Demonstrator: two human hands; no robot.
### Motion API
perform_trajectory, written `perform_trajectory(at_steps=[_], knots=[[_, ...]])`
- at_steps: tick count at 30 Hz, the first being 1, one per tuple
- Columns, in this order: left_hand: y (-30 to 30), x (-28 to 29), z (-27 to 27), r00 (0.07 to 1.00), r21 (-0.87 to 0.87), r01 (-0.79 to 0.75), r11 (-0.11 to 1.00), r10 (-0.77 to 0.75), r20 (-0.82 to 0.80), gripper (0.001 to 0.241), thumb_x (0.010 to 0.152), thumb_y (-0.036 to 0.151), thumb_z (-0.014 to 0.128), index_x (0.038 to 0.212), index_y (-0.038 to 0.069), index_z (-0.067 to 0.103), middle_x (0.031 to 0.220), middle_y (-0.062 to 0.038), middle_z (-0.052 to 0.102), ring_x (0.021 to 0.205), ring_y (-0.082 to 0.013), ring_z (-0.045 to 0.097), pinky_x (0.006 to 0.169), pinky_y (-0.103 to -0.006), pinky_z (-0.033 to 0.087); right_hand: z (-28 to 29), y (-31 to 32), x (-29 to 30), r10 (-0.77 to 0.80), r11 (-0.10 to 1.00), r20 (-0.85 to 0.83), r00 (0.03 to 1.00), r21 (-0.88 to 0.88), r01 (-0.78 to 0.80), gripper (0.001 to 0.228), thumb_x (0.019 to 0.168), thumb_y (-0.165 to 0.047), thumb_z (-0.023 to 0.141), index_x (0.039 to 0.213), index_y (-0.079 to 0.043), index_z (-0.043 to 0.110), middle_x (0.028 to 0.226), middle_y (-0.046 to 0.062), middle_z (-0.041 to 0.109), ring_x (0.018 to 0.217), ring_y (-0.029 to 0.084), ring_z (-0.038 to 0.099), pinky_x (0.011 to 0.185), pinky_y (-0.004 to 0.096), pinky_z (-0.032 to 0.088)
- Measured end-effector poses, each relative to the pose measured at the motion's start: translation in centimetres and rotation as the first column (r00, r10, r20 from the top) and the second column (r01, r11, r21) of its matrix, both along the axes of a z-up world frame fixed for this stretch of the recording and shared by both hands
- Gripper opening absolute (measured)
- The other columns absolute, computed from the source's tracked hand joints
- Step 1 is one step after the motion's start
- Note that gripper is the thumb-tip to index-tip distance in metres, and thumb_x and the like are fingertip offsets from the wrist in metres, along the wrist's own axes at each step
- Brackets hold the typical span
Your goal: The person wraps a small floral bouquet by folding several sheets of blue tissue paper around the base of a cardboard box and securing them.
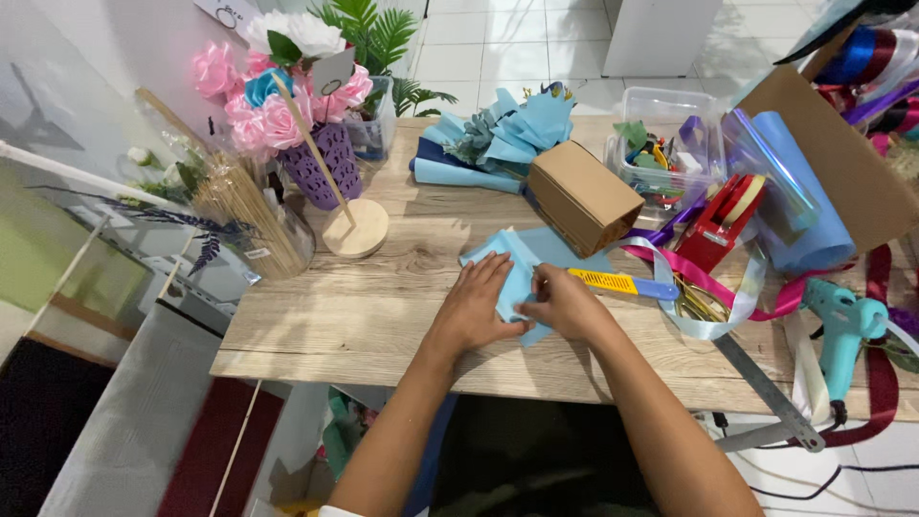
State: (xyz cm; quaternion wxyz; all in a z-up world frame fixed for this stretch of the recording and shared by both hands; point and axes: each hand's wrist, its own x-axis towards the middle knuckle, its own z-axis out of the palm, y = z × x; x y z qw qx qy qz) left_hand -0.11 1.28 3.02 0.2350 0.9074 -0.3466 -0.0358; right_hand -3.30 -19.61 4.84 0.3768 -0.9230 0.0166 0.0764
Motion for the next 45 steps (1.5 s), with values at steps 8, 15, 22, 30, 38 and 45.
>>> perform_trajectory(at_steps=[8,15,22,30,38,45], knots=[[0.2,0.1,-0.7,0.999,-0.048,0.008,0.999,-0.006,0.035,0.11,0.087,0.073,0.074,0.165,0.002,0.043,0.173,-0.021,0.042,0.165,-0.0388,0.034,0.137,-0.0625,0.023,-0.6,-3.3,-0.3,-0.16,0.973,0.331,0.93,-0.105,0.205,0.027,0.094,-0.036,0.085,0.102,-0.016,0.069,0.091,0.012,0.078,0.096,0.039,0.077,0.085,0.052,0.059],[0.3,0.3,-1.4,0.997,-0.129,0.025,0.991,-0.015,0.076,0.111,0.085,0.07,0.081,0.164,0.002,0.045,0.169,-0.025,0.045,0.161,-0.0421,0.041,0.134,-0.0645,0.026,0.5,1.2,-2.7,-0.119,0.961,0.14,0.983,-0.232,0.149,0.045,0.09,-0.032,0.084,0.126,-0.009,0.069,0.111,0.017,0.078,0.116,0.042,0.076,0.097,0.057,0.06],[0.7,-0.5,3.6,0.995,-0.442,-0.088,0.893,0.103,0.011,0.073,0.099,0.043,0.08,0.156,0.007,0.053,0.153,-0.022,0.058,0.151,-0.0447,0.052,0.128,-0.0628,0.039,0.9,-2.8,-2.5,-0.245,0.962,0.207,0.947,0.178,0.209,0.022,0.091,-0.021,0.082,0.109,-0.009,0.077,0.091,0.018,0.081,0.094,0.039,0.08,0.081,0.051,0.06],[-4.4,3.2,4.3,0.905,-0.543,-0.358,0.759,0.138,-0.402,0.071,0.107,0.065,0.065,0.151,0.009,0.062,0.148,-0.017,0.06,0.147,-0.0397,0.059,0.12,-0.0518,0.055,5.8,-9.6,4.0,-0.395,0.919,0.634,0.664,0.272,0.286,0.019,0.111,-0.019,0.073,0.119,-0.005,0.062,0.101,0.021,0.075,0.107,0.047,0.074,0.092,0.057,0.052],[-8.9,4.5,5.4,0.816,-0.534,-0.466,0.705,0.11,-0.568,0.103,0.106,0.07,0.057,0.172,-0.002,0.025,0.165,-0.037,0.045,0.154,-0.0498,0.048,0.125,-0.0627,0.046,1.6,-8.6,5.5,-0.39,0.901,0.743,0.544,0.185,0.392,0.014,0.108,-0.011,0.068,0.115,-0.005,0.058,0.098,0.027,0.068,0.101,0.054,0.069,0.09,0.058,0.053],[-9.2,3.0,7.3,0.789,-0.523,-0.455,0.721,0.053,-0.612,0.115,0.104,0.075,0.055,0.175,-0.005,0.012,0.172,-0.041,0.031,0.161,-0.0546,0.033,0.127,-0.0686,0.037,0.9,-9.3,5.2,-0.515,0.851,0.565,0.645,0.43,0.302,0.02,0.115,-0.023,0.064,0.123,-0.006,0.055,0.101,0.023,0.066,0.103,0.048,0.067,0.094,0.056,0.049]])
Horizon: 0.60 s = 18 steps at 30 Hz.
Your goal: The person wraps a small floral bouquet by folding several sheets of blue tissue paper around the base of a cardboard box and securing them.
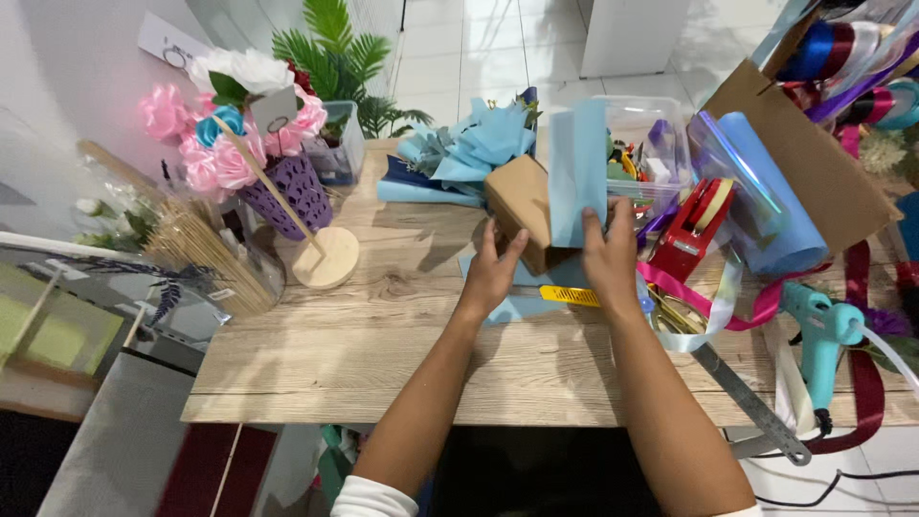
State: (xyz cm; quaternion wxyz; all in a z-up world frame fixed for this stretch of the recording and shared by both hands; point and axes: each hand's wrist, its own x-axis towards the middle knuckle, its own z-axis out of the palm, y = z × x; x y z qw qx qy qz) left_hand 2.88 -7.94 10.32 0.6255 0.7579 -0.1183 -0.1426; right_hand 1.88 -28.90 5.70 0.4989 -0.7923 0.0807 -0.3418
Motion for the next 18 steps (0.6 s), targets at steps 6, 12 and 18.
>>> perform_trajectory(at_steps=[6,12,18], knots=[[1.4,-1.9,3.6,0.966,-0.259,-0.218,0.941,0.17,-0.193,0.113,0.101,0.061,0.069,0.178,0.003,0.011,0.18,-0.036,0.014,0.166,-0.0559,0.014,0.134,-0.0725,0.018,1.2,3.2,-1.3,0.19,0.893,0.08,0.978,0.399,-0.206,0.016,0.115,-0.023,0.06,0.128,-0.013,0.058,0.105,0.0,0.062,0.103,0.017,0.064,0.095,0.04,0.055],[4.8,-2.8,2.7,0.986,-0.467,-0.161,0.87,0.118,-0.121,0.116,0.091,0.043,0.085,0.179,0.012,0.016,0.175,-0.035,0.029,0.161,-0.0561,0.033,0.125,-0.0732,0.032,2.3,2.5,-1.6,-0.066,0.877,0.237,0.969,0.478,-0.057,0.053,0.121,-0.016,0.056,0.166,-0.002,0.033,0.17,0.026,0.039,0.162,0.031,0.034,0.132,0.056,0.027],[5.2,-1.6,-7.4,0.989,-0.499,0.081,0.863,-0.006,0.15,0.117,0.081,0.002,0.073,0.177,0.025,0.011,0.148,-0.023,0.049,0.136,-0.0378,0.054,0.111,-0.0536,0.049,-0.4,2.3,0.4,-0.08,0.824,0.228,0.97,0.563,-0.064,0.057,0.111,0.002,0.067,0.159,-0.003,0.037,0.131,0.016,0.057,0.12,0.024,0.055,0.107,0.052,0.054]])
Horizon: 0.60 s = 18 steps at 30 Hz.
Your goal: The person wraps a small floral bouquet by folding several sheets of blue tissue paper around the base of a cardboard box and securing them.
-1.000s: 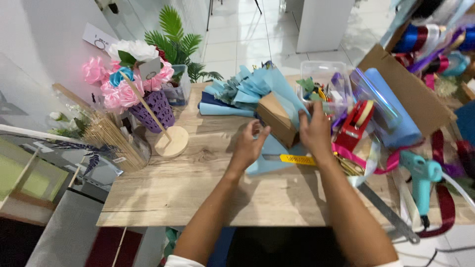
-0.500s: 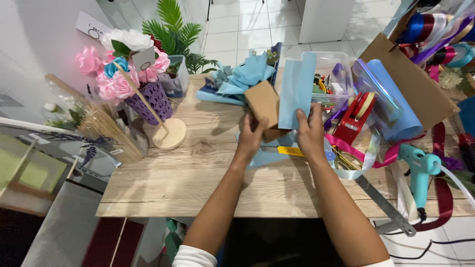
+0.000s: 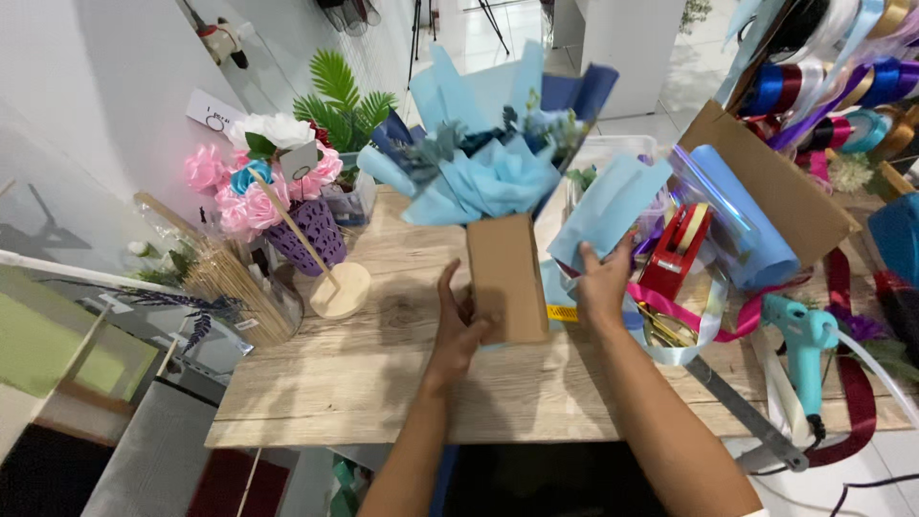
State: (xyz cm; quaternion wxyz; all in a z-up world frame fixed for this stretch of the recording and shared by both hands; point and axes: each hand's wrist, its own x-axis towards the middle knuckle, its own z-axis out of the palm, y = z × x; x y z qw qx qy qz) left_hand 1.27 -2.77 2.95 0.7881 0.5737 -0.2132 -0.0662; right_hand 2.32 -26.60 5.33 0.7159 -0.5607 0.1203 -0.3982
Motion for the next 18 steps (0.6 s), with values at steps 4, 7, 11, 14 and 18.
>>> perform_trajectory(at_steps=[4,7,11,14,18], knots=[[-0.9,0.2,-1.7,0.999,0.023,0.021,1.0,-0.022,0.048,0.123,0.075,-0.004,0.079,0.175,0.026,0.013,0.149,-0.019,0.052,0.131,-0.0339,0.052,0.11,-0.0538,0.049,-0.3,0.3,1.1,0.004,0.995,-0.02,1.0,0.095,-0.002,0.054,0.108,-0.004,0.072,0.155,-0.006,0.045,0.121,0.012,0.064,0.107,0.02,0.06,0.094,0.045,0.058],[-1.1,-0.8,-1.2,0.994,0.081,0.078,0.994,-0.084,0.075,0.118,0.078,0.004,0.09,0.168,0.028,0.018,0.148,-0.02,0.054,0.131,-0.0354,0.055,0.105,-0.0535,0.054,0.4,0.5,0.6,0.145,0.949,0.006,0.989,0.281,-0.14,0.047,0.112,-0.007,0.065,0.154,-0.014,0.045,0.123,0.011,0.063,0.11,0.022,0.064,0.099,0.067,0.055],[-1.6,-1.4,-1.1,0.989,0.119,0.124,0.985,-0.132,0.06,0.113,0.08,0.01,0.094,0.165,0.025,0.02,0.151,-0.019,0.053,0.135,-0.0351,0.055,0.11,-0.06,0.052,1.7,0.9,-0.2,0.145,0.956,0.066,0.987,0.247,-0.157,0.045,0.111,-0.009,0.061,0.154,-0.013,0.048,0.129,0.009,0.065,0.116,0.021,0.069,0.104,0.053,0.057],[-2.0,-0.9,-1.3,0.99,0.109,0.128,0.986,-0.134,0.052,0.107,0.083,0.011,0.093,0.163,0.024,0.022,0.151,-0.017,0.054,0.136,-0.0344,0.055,0.11,-0.0599,0.052,5.8,2.6,-2.0,0.16,0.938,0.153,0.975,0.284,-0.199,0.038,0.114,-0.016,0.057,0.152,-0.016,0.053,0.132,0.007,0.068,0.123,0.018,0.065,0.113,0.048,0.05],[-1.9,-1.9,-0.3,0.994,0.165,0.109,0.98,-0.112,0.009,0.094,0.092,0.024,0.085,0.164,0.019,0.025,0.156,-0.019,0.053,0.143,-0.0381,0.051,0.116,-0.0622,0.048,2.6,0.5,0.0,0.202,0.831,0.237,0.95,0.472,-0.295,0.019,0.116,-0.031,0.057,0.132,-0.028,0.066,0.111,-0.009,0.072,0.097,0.009,0.07,0.091,0.025,0.054]])
